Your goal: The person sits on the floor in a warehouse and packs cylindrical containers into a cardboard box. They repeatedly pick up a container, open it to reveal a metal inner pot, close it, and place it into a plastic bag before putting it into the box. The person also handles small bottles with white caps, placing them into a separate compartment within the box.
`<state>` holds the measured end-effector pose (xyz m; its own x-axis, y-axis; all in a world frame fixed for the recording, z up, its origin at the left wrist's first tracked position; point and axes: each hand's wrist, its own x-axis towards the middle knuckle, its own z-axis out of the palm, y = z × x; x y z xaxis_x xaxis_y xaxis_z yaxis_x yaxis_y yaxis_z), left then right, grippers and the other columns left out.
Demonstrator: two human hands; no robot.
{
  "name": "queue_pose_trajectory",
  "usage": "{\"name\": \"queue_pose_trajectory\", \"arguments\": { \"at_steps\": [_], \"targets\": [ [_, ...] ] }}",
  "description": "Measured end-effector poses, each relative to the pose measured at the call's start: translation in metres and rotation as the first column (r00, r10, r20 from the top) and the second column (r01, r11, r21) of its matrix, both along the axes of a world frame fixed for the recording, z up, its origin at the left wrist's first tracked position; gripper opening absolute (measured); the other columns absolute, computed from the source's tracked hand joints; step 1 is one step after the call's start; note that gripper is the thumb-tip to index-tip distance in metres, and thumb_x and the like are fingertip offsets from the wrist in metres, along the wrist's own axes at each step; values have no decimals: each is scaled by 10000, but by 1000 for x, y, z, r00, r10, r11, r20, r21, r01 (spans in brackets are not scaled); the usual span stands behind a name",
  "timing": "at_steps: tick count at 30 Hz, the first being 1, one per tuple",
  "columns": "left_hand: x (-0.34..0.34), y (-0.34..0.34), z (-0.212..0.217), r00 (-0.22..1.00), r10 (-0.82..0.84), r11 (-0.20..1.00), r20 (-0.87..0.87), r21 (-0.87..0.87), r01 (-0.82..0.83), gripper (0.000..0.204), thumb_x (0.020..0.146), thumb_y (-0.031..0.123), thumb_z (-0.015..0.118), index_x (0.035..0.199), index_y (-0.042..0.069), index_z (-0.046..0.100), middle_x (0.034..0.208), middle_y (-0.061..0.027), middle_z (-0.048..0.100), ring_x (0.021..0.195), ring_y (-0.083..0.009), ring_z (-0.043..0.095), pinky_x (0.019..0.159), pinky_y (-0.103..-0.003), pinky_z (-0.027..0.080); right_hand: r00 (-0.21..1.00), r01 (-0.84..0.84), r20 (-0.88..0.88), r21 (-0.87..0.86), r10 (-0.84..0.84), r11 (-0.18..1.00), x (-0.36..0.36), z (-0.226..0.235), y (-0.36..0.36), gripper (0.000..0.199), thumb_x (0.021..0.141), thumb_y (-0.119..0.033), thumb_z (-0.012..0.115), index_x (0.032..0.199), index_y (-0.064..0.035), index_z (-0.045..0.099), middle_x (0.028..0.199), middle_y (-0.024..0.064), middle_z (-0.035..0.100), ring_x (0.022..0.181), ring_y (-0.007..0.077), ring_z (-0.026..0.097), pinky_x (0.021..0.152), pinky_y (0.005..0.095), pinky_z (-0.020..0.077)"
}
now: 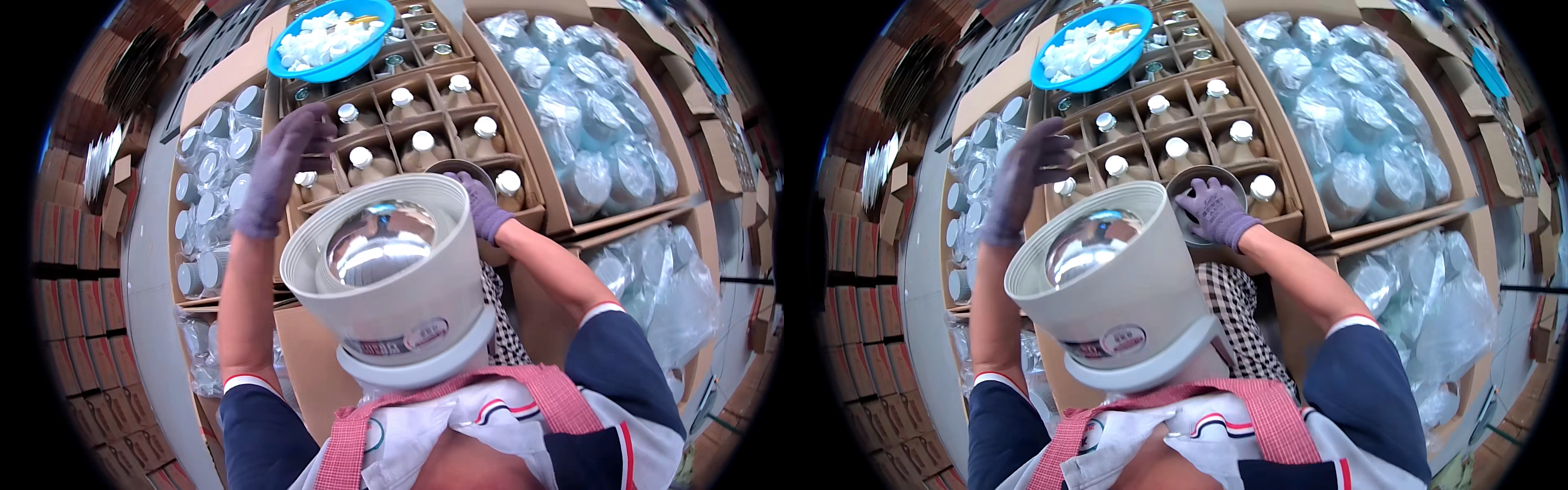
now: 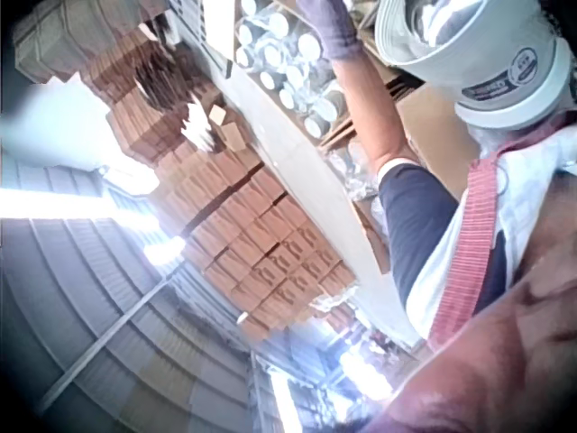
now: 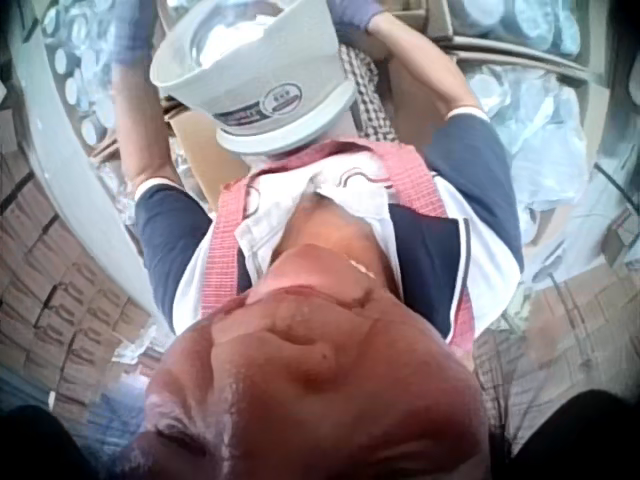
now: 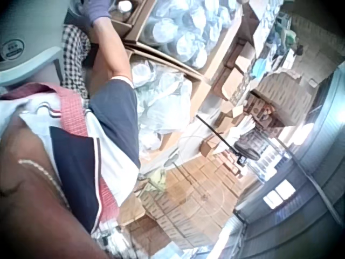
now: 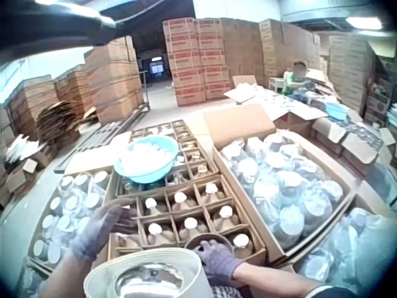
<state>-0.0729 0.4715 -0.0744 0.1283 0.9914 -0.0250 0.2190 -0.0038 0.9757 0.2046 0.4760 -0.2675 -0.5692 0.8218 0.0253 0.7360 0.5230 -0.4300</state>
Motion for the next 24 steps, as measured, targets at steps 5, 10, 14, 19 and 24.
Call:
{"name": "queue_pose_trajectory", "arguments": {
  "at_steps": [5,10,14,19,24],
  "targets": [
    [62,17,-17,983,-178,957,55,244,159,383,943,219,573,1256,-1,562,1186,-94,628,1070,-160,584,914,-316,476,243,-306,-900,-426,-362,852,-53,112,72,453,899,-279,628,1254,-28,499,1144,102,600,1036,177,587,858,313,508],
    [9,-4,47,926,-371,799,63,530,284,617,810,199,741,1350,22,501,1293,-142,573,1177,-223,566,1037,-356,424,442,-371,-775,299,451,879,-26,190,50,494,874,-135,680,1311,-37,473,1264,102,563,1132,182,576,967,312,490],
    [40,-19,51,941,-107,599,-322,735,320,826,708,121,812,1421,30,404,1364,-166,501,1239,-248,499,1055,-347,396,348,-316,-935,-51,66,947,-51,199,38,375,882,-167,680,1208,-35,548,1179,92,610,1040,170,616,892,306,530],
    [-19,-42,55,870,-244,921,429,383,69,659,745,172,737,1334,-12,505,1220,-124,614,1067,-200,613,972,-346,479,609,-14,-733,-391,-302,920,1,231,7,562,1017,-476,332,1272,-14,524,1096,154,625,903,216,672,801,318,547],
    [-17,-58,33,951,-270,940,151,256,226,704,647,294,757,1237,-50,584,1142,-115,643,1051,-182,601,945,-318,446,428,-233,-899,-212,-96,949,-37,184,-15,632,1003,-545,292,1213,-21,574,1074,122,644,973,224,628,898,335,478]
  ]
}}
